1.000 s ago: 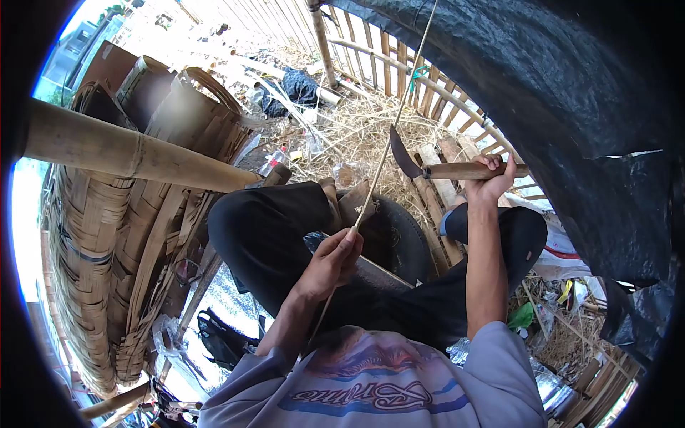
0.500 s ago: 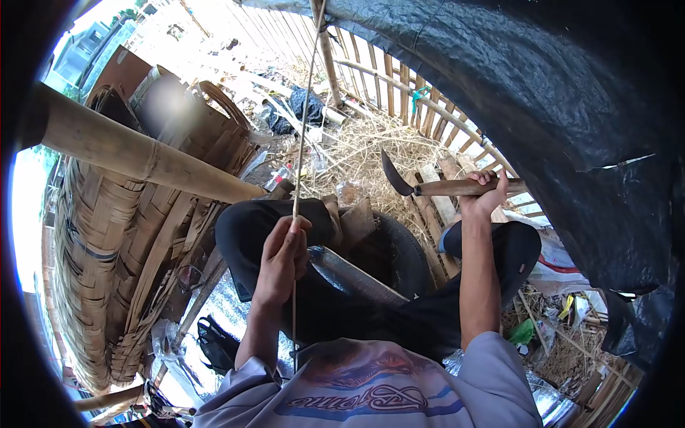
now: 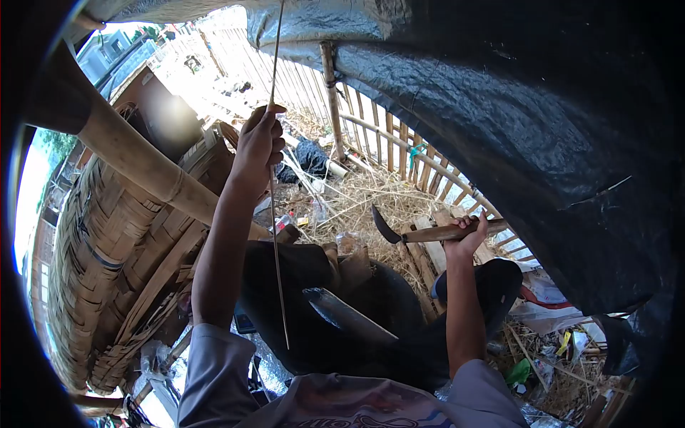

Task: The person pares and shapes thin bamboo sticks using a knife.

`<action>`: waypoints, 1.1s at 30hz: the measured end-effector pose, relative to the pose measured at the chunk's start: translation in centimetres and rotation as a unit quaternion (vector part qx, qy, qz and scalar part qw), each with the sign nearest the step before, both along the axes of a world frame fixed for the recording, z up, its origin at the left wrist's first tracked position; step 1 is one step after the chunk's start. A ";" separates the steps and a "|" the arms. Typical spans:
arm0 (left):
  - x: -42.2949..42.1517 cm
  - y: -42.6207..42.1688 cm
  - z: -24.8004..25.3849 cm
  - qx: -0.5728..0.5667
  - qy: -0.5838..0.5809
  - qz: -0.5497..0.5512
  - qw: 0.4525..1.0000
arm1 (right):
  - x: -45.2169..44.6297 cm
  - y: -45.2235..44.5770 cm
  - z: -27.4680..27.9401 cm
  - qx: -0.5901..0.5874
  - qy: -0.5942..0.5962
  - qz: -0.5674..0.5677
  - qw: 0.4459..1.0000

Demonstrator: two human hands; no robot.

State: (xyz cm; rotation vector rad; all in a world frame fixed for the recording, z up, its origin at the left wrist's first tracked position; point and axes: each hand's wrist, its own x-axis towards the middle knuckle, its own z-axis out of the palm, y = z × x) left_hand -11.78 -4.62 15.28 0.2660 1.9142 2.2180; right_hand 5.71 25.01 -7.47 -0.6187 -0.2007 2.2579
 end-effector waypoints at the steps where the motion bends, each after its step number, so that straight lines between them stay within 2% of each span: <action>1: -1.1 0.5 0.0 0.000 0.028 0.016 0.999 | 0.1 0.1 -0.3 -0.004 -0.001 0.003 1.000; 7: -4.4 4.3 -1.1 0.088 0.170 0.096 0.977 | 0.2 -0.1 0.8 -0.003 -0.015 -0.004 1.000; 10: -4.2 5.6 -4.3 0.102 0.212 0.114 0.965 | 0.5 -0.2 0.8 0.009 -0.025 -0.016 1.000; 11: -4.4 5.7 -6.5 0.094 0.273 0.084 0.954 | 0.4 0.1 0.6 0.013 -0.033 -0.016 0.999; 13: -4.4 5.8 -10.2 -0.089 0.325 0.112 0.935 | 0.3 0.3 0.2 0.028 -0.036 -0.013 0.999; 17: -0.8 6.3 -15.4 -0.193 0.223 0.037 0.955 | 0.2 0.1 1.0 0.038 -0.040 -0.010 0.998; 19: -0.1 5.9 -18.8 -0.243 0.218 0.016 0.945 | 0.2 0.0 1.2 0.038 -0.035 -0.003 0.999; 20: 0.7 6.1 -20.0 -0.176 0.171 0.004 0.969 | 0.0 0.0 1.5 0.036 -0.037 -0.004 0.999; 21: 0.9 5.9 -20.8 -0.179 0.165 0.001 0.970 | 0.1 -0.4 1.6 0.033 -0.043 -0.002 0.999; 23: 1.1 5.4 -22.0 -0.320 0.194 -0.016 0.927 | 0.0 -0.3 1.2 0.040 -0.053 -0.009 0.998; 25: 1.7 5.5 -22.2 -0.281 0.164 -0.026 0.945 | 0.0 -0.1 1.0 0.033 -0.053 -0.001 0.998; 27: 2.5 5.8 -21.1 -0.173 0.107 -0.015 0.979 | 0.1 -0.2 1.0 0.043 -0.053 0.003 0.998; 29: 2.9 6.0 -20.6 -0.188 0.088 -0.017 0.978 | -0.1 -0.2 1.1 0.046 -0.055 0.001 0.997; 33: 3.8 5.6 -21.4 -0.237 0.134 -0.063 0.960 | -0.3 -0.4 0.8 0.043 -0.051 0.007 0.998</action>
